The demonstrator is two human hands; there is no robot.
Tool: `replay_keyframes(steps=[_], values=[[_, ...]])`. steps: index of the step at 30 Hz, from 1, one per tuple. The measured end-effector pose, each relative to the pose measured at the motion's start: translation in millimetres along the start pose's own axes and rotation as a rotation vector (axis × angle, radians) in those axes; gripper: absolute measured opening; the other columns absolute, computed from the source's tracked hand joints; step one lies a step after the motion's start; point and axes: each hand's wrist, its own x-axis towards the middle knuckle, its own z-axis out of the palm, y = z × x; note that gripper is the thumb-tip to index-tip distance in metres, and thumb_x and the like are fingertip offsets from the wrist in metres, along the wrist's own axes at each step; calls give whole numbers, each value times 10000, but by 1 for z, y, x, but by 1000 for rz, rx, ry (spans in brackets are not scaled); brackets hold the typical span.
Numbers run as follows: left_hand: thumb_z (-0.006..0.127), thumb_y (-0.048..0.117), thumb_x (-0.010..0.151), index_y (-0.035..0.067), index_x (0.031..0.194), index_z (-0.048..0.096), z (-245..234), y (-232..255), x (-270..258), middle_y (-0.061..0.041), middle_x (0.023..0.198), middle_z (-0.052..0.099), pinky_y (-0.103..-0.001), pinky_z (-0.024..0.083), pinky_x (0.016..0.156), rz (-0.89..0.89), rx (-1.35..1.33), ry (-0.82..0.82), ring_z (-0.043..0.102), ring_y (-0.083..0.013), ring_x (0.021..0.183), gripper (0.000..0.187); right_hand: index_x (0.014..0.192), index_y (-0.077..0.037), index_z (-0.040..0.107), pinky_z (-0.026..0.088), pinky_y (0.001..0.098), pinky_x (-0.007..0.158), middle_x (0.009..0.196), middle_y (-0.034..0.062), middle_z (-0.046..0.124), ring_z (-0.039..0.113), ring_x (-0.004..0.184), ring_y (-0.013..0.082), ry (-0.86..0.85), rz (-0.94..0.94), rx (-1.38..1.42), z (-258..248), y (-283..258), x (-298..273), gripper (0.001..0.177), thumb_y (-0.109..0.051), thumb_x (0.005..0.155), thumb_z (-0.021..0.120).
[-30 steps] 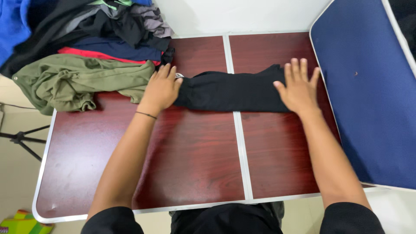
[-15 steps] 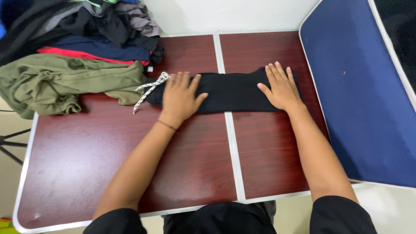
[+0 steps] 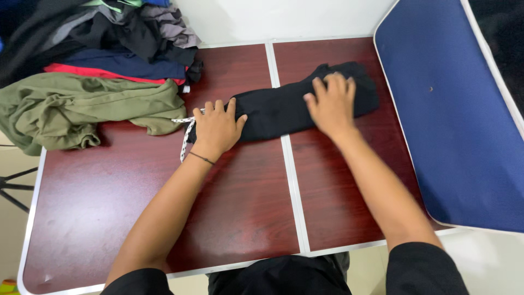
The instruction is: The person folds a pair of black shorts on a wooden table, smoothing the fabric and aligning the edges before rolling them into a compact bundle. The folded shorts are then placed into a blue storage bag. The person then picks up a pair of green pants and begins to unfold them on the table.
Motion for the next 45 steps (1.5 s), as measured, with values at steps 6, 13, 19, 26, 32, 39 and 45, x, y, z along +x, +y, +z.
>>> replay_keyframes(steps=[6,13,19,26,32,39,45], values=[[411,560,1004,154,1443,589,-27,-17,-2,-166,1165,665,-588,387,915,28,-260,-253,572,-398,1095,624,1500,14,527,282,634,1092,1360,251,508,406,1317,406,-253,46,140,21,-20,-22,693,-503,1039,536],[320,419,1081,224,1379,679,-28,-29,-4,-177,1078,757,-481,441,1066,58,-692,-574,641,-389,1139,506,1462,-84,569,182,696,1098,1469,175,520,334,1448,426,-62,-193,101,44,12,27,556,-419,1018,586],[574,78,864,125,1022,764,5,-26,9,-166,1211,662,-471,467,1052,325,-779,-113,587,-359,1216,252,1279,-98,705,403,494,1077,1231,144,592,528,1216,357,-14,0,326,15,-20,16,337,-235,972,698],[539,-133,691,144,1264,683,10,-7,41,-165,1428,611,-475,442,986,550,-682,-71,538,-343,1338,653,1295,-81,706,383,474,1101,1325,151,606,540,1293,355,-13,-69,404,20,-12,-4,316,-183,998,668],[640,-41,753,146,1299,690,11,22,23,-134,1218,688,-473,481,988,560,-537,-4,613,-348,1183,579,1316,-123,716,262,585,1154,1388,132,590,423,1443,358,-154,-31,424,33,8,1,330,-102,1012,590],[665,23,815,85,1347,660,7,49,-6,-202,1333,628,-436,506,1027,467,-786,-99,603,-370,1201,535,1276,-130,723,284,557,1187,1414,101,611,426,1475,336,-150,-16,485,18,14,-14,358,0,975,579],[674,46,773,139,1218,755,-3,33,-6,-201,1529,505,-444,478,1061,626,-497,123,521,-355,1349,462,1253,-123,732,359,462,1206,1448,126,587,454,1470,344,-128,-114,515,-23,1,-55,590,196,812,506]])
